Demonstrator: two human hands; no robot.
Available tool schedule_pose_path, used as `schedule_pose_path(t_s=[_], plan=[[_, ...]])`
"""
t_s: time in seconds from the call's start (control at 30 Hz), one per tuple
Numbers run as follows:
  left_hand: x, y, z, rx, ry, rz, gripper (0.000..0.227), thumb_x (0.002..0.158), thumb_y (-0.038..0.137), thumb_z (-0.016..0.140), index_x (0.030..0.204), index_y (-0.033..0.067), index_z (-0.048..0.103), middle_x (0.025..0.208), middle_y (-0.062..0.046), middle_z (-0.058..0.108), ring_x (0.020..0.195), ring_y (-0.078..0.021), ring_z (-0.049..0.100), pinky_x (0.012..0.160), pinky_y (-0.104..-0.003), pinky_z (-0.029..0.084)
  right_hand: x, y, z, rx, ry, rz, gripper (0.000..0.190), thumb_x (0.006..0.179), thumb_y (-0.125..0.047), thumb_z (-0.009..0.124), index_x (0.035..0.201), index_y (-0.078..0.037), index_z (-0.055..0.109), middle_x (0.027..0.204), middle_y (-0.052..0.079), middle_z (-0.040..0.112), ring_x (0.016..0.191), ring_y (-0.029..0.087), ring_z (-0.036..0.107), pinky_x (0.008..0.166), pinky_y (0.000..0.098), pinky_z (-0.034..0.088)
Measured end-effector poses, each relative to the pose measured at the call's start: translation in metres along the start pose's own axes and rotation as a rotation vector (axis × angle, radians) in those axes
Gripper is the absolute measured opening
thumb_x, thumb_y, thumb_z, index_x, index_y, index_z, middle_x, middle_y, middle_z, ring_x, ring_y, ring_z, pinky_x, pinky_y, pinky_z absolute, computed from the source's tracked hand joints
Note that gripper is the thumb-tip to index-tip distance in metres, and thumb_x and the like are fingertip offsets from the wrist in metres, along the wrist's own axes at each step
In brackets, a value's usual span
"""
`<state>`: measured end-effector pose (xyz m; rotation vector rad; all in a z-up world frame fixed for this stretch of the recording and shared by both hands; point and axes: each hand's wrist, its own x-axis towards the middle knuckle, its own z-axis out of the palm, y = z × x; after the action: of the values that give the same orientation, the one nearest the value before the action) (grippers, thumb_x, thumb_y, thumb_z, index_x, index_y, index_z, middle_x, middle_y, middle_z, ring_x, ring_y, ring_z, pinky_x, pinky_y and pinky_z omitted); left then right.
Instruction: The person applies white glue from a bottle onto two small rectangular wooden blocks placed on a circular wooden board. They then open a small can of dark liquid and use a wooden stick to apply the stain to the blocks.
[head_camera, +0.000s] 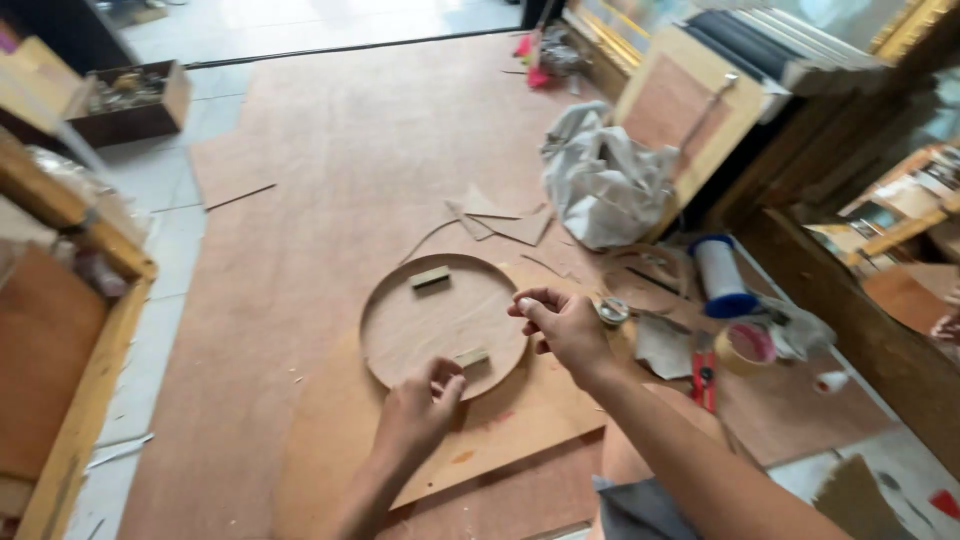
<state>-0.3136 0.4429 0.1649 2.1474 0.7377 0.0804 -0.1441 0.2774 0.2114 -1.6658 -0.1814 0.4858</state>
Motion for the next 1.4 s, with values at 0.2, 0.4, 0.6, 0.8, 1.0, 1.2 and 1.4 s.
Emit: schedule_pose_path(t_s=[0.2,0.4,0.6,0.8,1.0,1.2,1.4], plan=[[0.036,-0.088,0.005,-0.162,0.307,0.181,0.017,0.102,0.029,0.073,0.108,0.0157,0.083,0.103,-0.001,0.088,0.091,-0.0182,0.081,0.081,-0.036,0.063,0.041,0.077,0.013,-0.136,0.014,0.028,0.021,0.105,-0.018,0.072,0.110,-0.005,0.088,0.091,0.008,0.086,0.052,0.011,0.060,0.049,0.0262,0.048],[0.079,-0.092,0.059,0.046,0.204,0.220,0.016,0.096,0.040,0.081,0.106,0.0269,0.080,0.090,0.002,0.085,0.083,-0.0202,0.080,0.070,-0.042,0.062,0.021,0.069,0.010,-0.312,-0.031,0.203,0.013,0.101,-0.022,0.079,0.101,-0.009,0.079,0.090,0.009,0.089,0.083,0.014,0.080,0.057,0.0310,0.060],[0.103,-0.098,0.065,0.076,0.027,0.533,0.037,0.077,0.029,0.104,0.088,0.0175,0.070,0.091,0.000,0.079,0.091,-0.0240,0.068,0.072,-0.040,0.055,0.051,0.087,0.016,-0.233,0.079,0.152,0.029,0.105,-0.029,0.079,0.089,-0.008,0.068,0.089,0.009,0.089,0.071,0.016,0.079,0.047,0.0327,0.061],[0.099,-0.087,0.053,-0.155,-0.036,0.224,0.022,0.096,0.032,0.085,0.082,0.0186,0.074,0.070,0.004,0.063,0.069,-0.0144,0.057,0.068,-0.033,0.047,0.080,0.083,-0.025,-0.837,0.310,-0.473,0.057,0.109,-0.057,0.055,0.104,-0.013,0.090,0.113,0.007,0.089,0.115,0.034,0.069,0.080,0.0554,0.062],[0.090,-0.060,0.042,-0.316,-0.096,0.146,0.022,0.103,0.032,0.080,0.088,0.0167,0.075,0.060,0.004,0.048,0.059,-0.0105,0.043,0.062,-0.030,0.039,0.141,0.162,-0.116,-0.957,0.399,-0.183,0.119,0.069,-0.044,0.100,0.172,-0.020,0.045,0.138,0.011,0.077,0.123,0.039,0.074,0.108,0.0501,0.054],[0.089,-0.070,0.055,-0.261,0.017,0.358,0.011,0.096,0.027,0.086,0.091,0.0203,0.078,0.082,0.004,0.077,0.074,-0.0142,0.066,0.069,-0.032,0.055,0.093,0.088,-0.059,-0.861,0.430,-0.147,0.114,0.077,-0.057,0.091,0.174,-0.022,0.042,0.132,0.007,0.080,0.113,0.034,0.078,0.088,0.0498,0.059],[0.093,-0.076,0.063,-0.239,0.089,0.570,0.097,0.080,0.026,0.102,0.160,0.0082,0.050,0.152,-0.022,0.064,0.140,-0.0402,0.067,0.112,-0.052,0.061,0.026,0.053,0.043,-0.743,-0.034,-0.321,0.117,0.075,-0.036,0.102,0.171,-0.021,0.038,0.125,0.012,0.085,0.056,0.018,0.079,0.062,0.0336,0.076]])
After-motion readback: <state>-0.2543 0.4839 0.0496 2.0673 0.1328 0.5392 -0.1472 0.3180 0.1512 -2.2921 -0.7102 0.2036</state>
